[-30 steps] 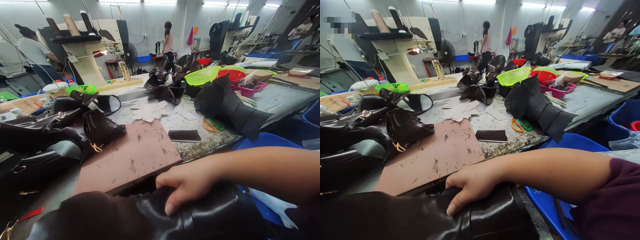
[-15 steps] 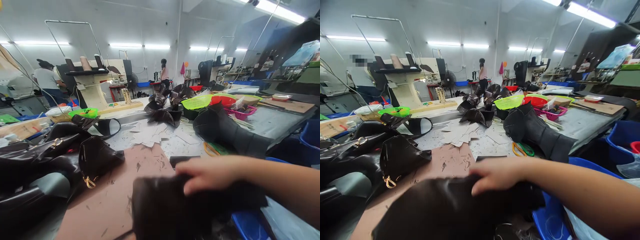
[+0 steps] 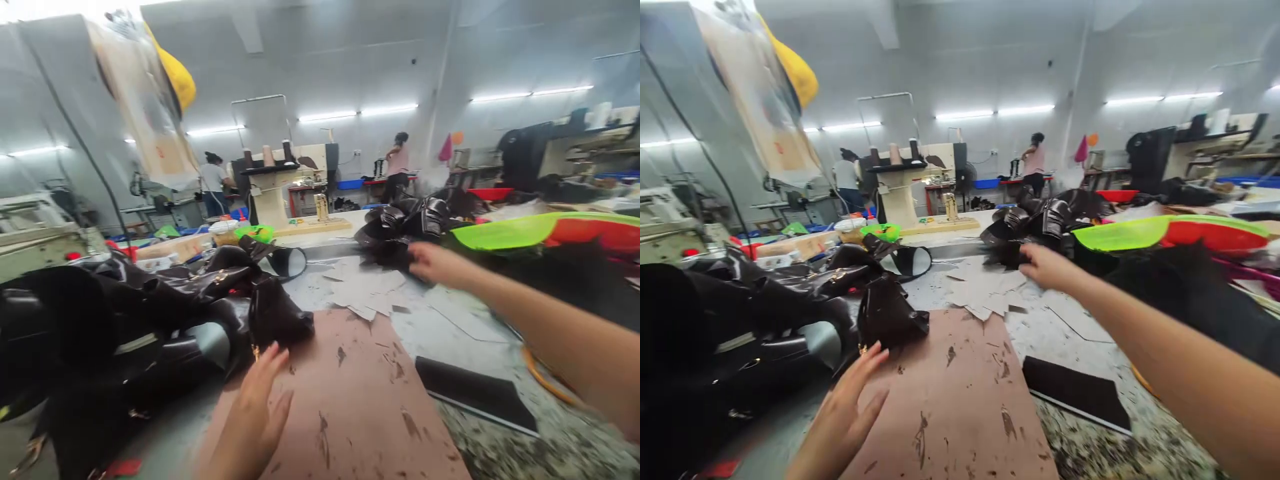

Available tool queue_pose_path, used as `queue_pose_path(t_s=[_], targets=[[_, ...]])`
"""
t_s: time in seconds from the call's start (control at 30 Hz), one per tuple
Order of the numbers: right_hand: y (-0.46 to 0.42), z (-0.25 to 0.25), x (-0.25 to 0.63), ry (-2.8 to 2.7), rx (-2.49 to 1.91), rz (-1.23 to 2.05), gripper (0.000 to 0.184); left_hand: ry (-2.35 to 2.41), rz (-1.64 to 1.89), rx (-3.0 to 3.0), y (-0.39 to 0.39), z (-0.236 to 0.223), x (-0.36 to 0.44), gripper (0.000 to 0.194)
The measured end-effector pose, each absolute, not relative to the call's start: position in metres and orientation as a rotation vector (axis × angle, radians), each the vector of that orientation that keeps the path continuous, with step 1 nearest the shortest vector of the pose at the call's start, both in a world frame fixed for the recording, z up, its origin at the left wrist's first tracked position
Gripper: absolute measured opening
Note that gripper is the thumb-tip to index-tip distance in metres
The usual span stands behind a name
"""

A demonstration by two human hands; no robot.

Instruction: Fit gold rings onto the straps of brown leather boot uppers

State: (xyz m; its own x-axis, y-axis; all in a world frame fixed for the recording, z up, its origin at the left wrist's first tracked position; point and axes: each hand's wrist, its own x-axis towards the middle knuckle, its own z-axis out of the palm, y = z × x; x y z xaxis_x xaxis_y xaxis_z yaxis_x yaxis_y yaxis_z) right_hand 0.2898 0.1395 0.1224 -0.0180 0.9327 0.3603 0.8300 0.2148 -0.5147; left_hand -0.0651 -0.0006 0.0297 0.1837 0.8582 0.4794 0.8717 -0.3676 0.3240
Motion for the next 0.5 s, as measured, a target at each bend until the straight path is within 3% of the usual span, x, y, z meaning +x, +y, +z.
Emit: queue_pose_path(t_s=[0.07, 0.2, 0.23, 0.37, 0.43, 0.5], targets=[[0.109, 0.083, 0.262, -2.089, -1.548, 0.390, 0.033, -1.941, -1.110, -2.133, 0.030, 0.041, -0.068, 0.051], [0.047, 0.045, 0.224, -2.722, -1.222, 0.679, 0.046, -2.334, -1.647, -1.797, 0.091, 0.058, -0.082, 0.090], [0.036, 0.045, 0.219, -2.788, -1.169, 0.706, 0.048, -2.383, -1.729, -1.768, 0.101, 0.059, -0.085, 0.086], [0.021, 0.049, 0.214, -2.836, -1.113, 0.782, 0.042, -2.320, -2.035, -1.721, 0.101, 0.061, -0.076, 0.040], [0.028, 0.044, 0.212, -2.654, -1.219, 0.871, 0.038, -2.189, -2.221, -1.709, 0.083, 0.060, -0.061, 0.037], [0.037, 0.032, 0.208, -2.279, -1.298, 1.030, 0.045, -1.996, -2.546, -1.707, 0.062, 0.060, -0.045, 0.040]])
